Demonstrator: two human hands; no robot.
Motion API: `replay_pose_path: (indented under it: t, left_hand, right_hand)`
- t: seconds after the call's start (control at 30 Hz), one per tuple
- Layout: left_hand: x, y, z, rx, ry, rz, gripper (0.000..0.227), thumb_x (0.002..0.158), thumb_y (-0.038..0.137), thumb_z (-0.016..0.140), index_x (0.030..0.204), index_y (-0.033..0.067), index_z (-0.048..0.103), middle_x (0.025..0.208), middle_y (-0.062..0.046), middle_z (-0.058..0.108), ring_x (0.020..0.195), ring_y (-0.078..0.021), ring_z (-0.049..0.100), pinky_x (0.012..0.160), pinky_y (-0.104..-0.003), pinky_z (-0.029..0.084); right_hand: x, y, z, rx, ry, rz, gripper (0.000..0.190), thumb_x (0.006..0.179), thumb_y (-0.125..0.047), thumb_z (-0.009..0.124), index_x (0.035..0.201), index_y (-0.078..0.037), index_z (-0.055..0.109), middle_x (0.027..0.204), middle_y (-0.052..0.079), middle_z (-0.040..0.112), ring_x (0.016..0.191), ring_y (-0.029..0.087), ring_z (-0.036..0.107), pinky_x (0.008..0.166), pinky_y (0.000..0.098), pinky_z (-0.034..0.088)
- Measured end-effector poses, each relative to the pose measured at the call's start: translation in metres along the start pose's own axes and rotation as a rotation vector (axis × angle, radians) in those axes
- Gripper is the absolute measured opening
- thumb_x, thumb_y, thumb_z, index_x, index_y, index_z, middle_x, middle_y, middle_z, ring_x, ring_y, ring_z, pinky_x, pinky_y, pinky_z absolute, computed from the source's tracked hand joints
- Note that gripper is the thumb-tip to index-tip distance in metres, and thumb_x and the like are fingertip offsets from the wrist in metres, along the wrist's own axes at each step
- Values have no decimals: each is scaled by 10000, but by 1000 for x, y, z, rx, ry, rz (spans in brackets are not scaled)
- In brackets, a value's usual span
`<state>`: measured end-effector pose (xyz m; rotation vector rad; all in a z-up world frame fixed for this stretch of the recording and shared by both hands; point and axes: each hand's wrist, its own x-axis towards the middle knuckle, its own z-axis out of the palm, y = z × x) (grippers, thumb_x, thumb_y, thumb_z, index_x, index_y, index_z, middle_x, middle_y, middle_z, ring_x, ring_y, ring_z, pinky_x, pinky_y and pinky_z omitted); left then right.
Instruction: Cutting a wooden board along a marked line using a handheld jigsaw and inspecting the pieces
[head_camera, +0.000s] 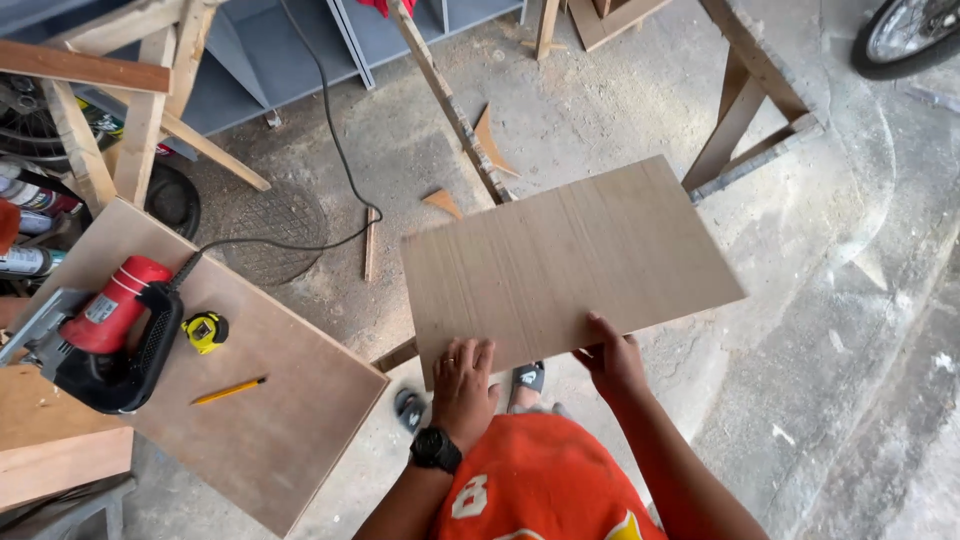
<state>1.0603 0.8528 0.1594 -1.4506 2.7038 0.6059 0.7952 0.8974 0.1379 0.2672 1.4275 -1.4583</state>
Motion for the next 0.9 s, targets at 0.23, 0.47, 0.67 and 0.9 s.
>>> replay_pose_path:
  t: [0.23, 0.47, 0.67, 0.9]
  left_hand:
    - [53, 41, -28, -101, 265, 196, 910, 763, 125, 880, 1585, 43, 499, 1428, -233, 612, 1278, -458, 645, 1033, -552, 564]
    - [74, 84, -137, -712, 546, 306, 354, 1000, 104, 727, 1320, -45, 728, 1240, -255, 793, 1060, -454, 788, 887, -470, 650]
    - [104, 50, -107, -1176, 305, -158, 377, 971, 273, 813, 1281, 69, 745, 981, -190, 804, 858, -315, 769, 725, -483, 613]
    - [82, 8, -1, -1135, 282, -552, 520, 1013, 392, 796, 1109, -117, 750, 1007, -321, 773, 995, -411, 791, 831, -492, 615]
  right_hand:
    - [-43, -146, 76, -711, 150, -713, 312, 975, -338, 822, 776, -102, 781, 562, 96, 664, 535, 193, 675, 627, 303, 523]
    - [-129, -137, 117, -634, -319, -1264, 755, 1206, -325, 607, 1780, -90, 176, 1801, 308, 244, 1607, 605, 288, 1238, 785, 323]
    - [-60, -45, 39, -1134, 231, -1274, 668, 1126, -315, 623, 1627, 93, 453, 1591, 409, 424, 1471, 626, 409, 1254, 689, 302]
    - [-38, -3, -7, -1228, 332, -578, 905, 1053, -607, 609, 1727, -68, 337, 1674, 397, 297, 1512, 584, 409, 1232, 675, 332]
